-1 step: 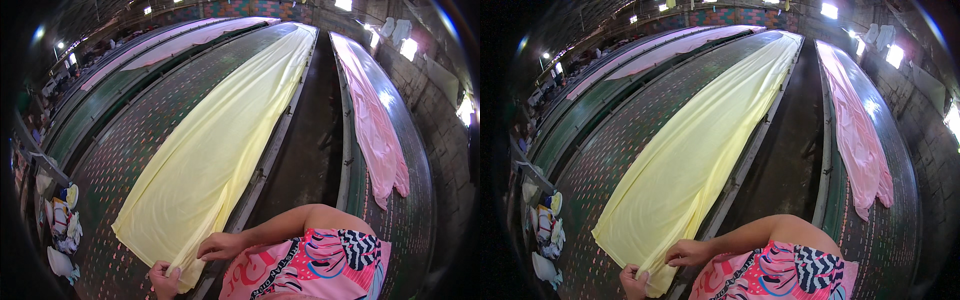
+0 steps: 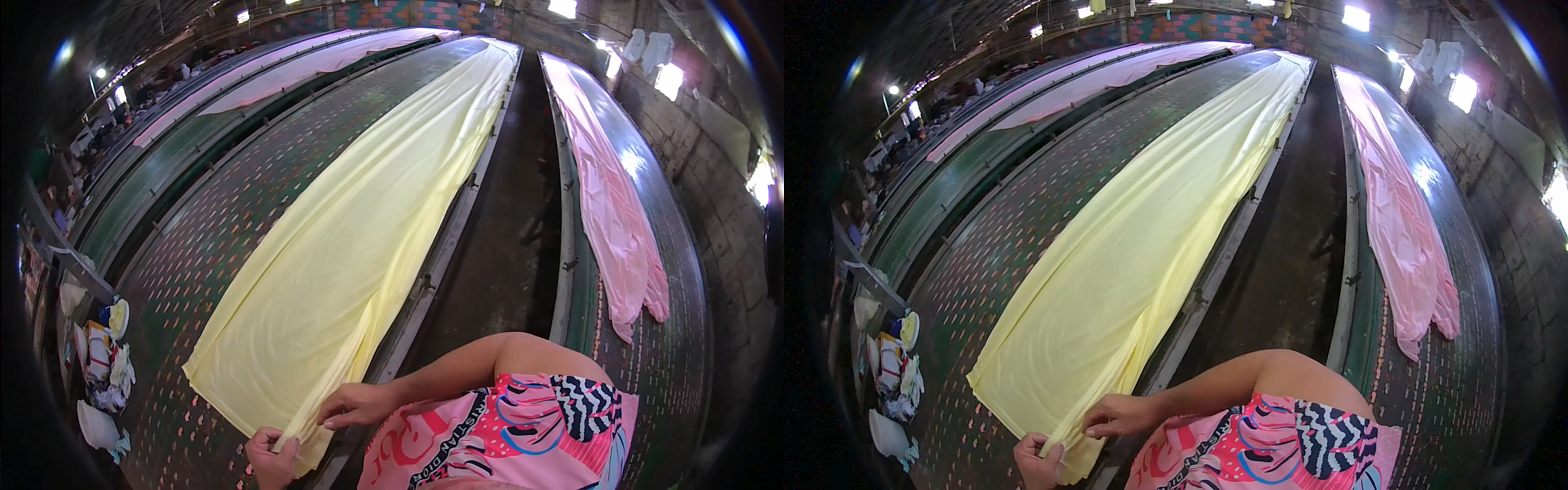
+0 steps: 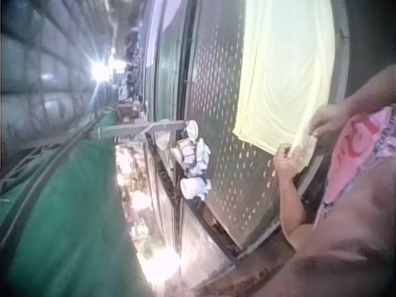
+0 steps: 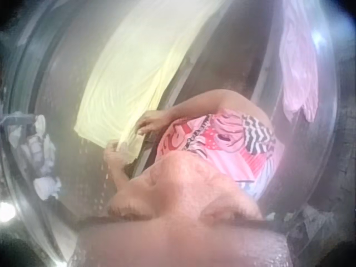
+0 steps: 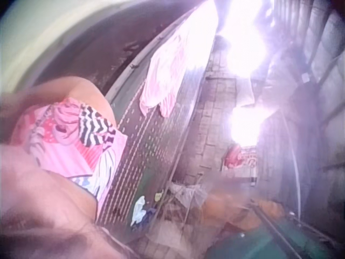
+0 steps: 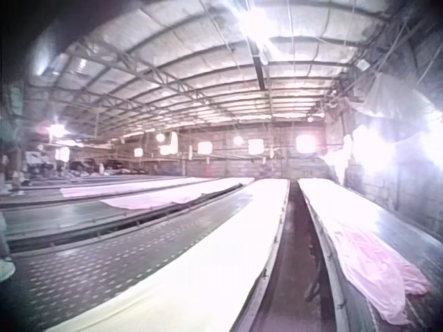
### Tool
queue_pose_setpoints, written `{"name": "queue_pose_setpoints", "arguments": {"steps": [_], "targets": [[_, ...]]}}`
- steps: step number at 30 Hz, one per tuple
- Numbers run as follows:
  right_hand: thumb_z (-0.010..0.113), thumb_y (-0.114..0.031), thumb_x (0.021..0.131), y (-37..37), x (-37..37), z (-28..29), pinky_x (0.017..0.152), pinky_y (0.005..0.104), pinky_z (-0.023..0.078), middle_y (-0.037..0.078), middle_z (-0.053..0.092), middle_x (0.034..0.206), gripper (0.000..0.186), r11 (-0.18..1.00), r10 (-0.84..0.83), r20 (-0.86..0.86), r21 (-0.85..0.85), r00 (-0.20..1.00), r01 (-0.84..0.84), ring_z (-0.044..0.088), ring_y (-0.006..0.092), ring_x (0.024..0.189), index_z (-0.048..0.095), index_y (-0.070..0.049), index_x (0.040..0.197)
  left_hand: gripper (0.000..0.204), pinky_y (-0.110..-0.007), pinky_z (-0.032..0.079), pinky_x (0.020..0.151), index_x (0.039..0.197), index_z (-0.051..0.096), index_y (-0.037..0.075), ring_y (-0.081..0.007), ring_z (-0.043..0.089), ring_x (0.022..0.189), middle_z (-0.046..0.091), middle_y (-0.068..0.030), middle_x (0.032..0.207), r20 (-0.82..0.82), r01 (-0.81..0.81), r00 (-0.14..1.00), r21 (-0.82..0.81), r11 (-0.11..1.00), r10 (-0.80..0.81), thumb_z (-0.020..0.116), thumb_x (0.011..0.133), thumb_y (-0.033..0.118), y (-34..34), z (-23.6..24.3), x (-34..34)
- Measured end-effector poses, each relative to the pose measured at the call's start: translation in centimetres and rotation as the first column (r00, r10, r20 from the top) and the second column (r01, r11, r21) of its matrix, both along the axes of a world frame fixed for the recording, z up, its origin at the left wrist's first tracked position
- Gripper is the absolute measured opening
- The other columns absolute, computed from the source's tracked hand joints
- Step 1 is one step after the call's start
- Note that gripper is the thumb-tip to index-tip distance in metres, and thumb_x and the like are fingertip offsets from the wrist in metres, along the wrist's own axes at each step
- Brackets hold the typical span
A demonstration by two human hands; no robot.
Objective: The person uses shears to cut a large piece of pink fabric on a long green table, then spreads a large piece of yellow fabric across the same table, smoothing and aligning it by hand.
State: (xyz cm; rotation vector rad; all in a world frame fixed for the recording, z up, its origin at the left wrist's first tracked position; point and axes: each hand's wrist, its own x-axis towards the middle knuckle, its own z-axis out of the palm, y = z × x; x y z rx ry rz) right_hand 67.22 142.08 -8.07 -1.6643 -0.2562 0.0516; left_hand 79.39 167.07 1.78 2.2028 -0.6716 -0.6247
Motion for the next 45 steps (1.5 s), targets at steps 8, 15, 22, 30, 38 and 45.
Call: {"name": "queue_pose_setpoints", "arguments": {"steps": [8,15,22,30,38,45], "targets": [[0.071,-0.026,0.105,5.5,2.1,0.0,0.06,0.027,0.052,0.003,0.072,0.078,0.025,0.896,0.071,-0.341,0.435,0.937,0.09,0.065,0.0099,0.065,0.069,-0.004,0.095,0.03,-0.046,0.056,0.09,0.112,0.082,0.01,-0.0349,0.075,0.098,0.078,-0.0198,0.101,0.13,0.082,0.987,0.118,0.99,-0.097,0.08,0.09,0.03,2.0,3.6,-4.8],[0.071,-0.009,0.103,5.4,-1.6,-0.6,0.075,0.0326,0.062,0.01,0.077,0.091,0.009,0.825,0.101,-0.379,0.548,0.92,0.135,0.074,0.0175,0.082,0.072,-0.002,0.098,0.012,-0.029,0.05,0.062,0.088,0.074,0.001,-0.0096,0.063,0.067,0.07,-0.0035,0.074,0.016,-0.192,0.98,-0.226,0.955,0.2,0.082,0.082,0.005,5.5,-4.0,-4.9],[0.068,-0.015,0.107,5.3,-4.2,0.3,0.076,0.0314,0.061,0.008,0.077,0.097,0.014,0.871,0.134,-0.369,0.487,0.92,0.068,0.074,0.0163,0.09,0.073,-0.002,0.107,0.008,-0.025,0.05,0.064,0.092,0.079,-0.002,-0.0057,0.063,0.069,0.073,-0.0012,0.078,-0.363,-0.297,0.917,-0.345,0.891,0.165,0.078,0.09,0.006,4.3,-3.4,-7.5],[0.071,-0.02,0.106,4.9,-5.3,0.7,0.068,0.0281,0.058,0.006,0.079,0.092,0.018,0.809,0.153,-0.463,0.566,0.873,0.159,0.072,0.0119,0.079,0.077,-0.004,0.103,0.01,-0.025,0.05,0.06,0.094,0.079,-0.003,-0.0045,0.063,0.067,0.073,-0.0014,0.077,-0.313,-0.204,0.945,-0.335,0.92,0.095,0.075,0.092,0.006,3.7,-2.0,-9.9],[0.071,-0.017,0.106,5.6,-6.2,0.8,0.071,0.0263,0.057,0.005,0.078,0.093,0.016,0.839,0.127,-0.36,0.536,0.924,0.093,0.071,0.0101,0.081,0.075,-0.003,0.099,0.012,-0.026,0.053,0.054,0.094,0.079,-0.003,-0.0093,0.065,0.059,0.073,-0.0041,0.074,-0.376,-0.264,0.912,-0.23,0.937,0.164,0.073,0.094,0.007,5.0,-1.3,-10.3],[0.077,-0.001,0.099,6.3,-7.1,1.5,0.075,0.0233,0.054,0.001,0.075,0.093,0.004,0.839,0.208,-0.287,0.543,0.935,-0.02,0.067,0.0068,0.084,0.074,-0.002,0.096,0.012,-0.027,0.057,0.058,0.095,0.078,-0.005,-0.0109,0.069,0.063,0.074,-0.0056,0.076,-0.47,-0.118,0.882,-0.287,0.951,-0.032,0.073,0.095,0.006,4.6,-0.4,-11.9]]}}
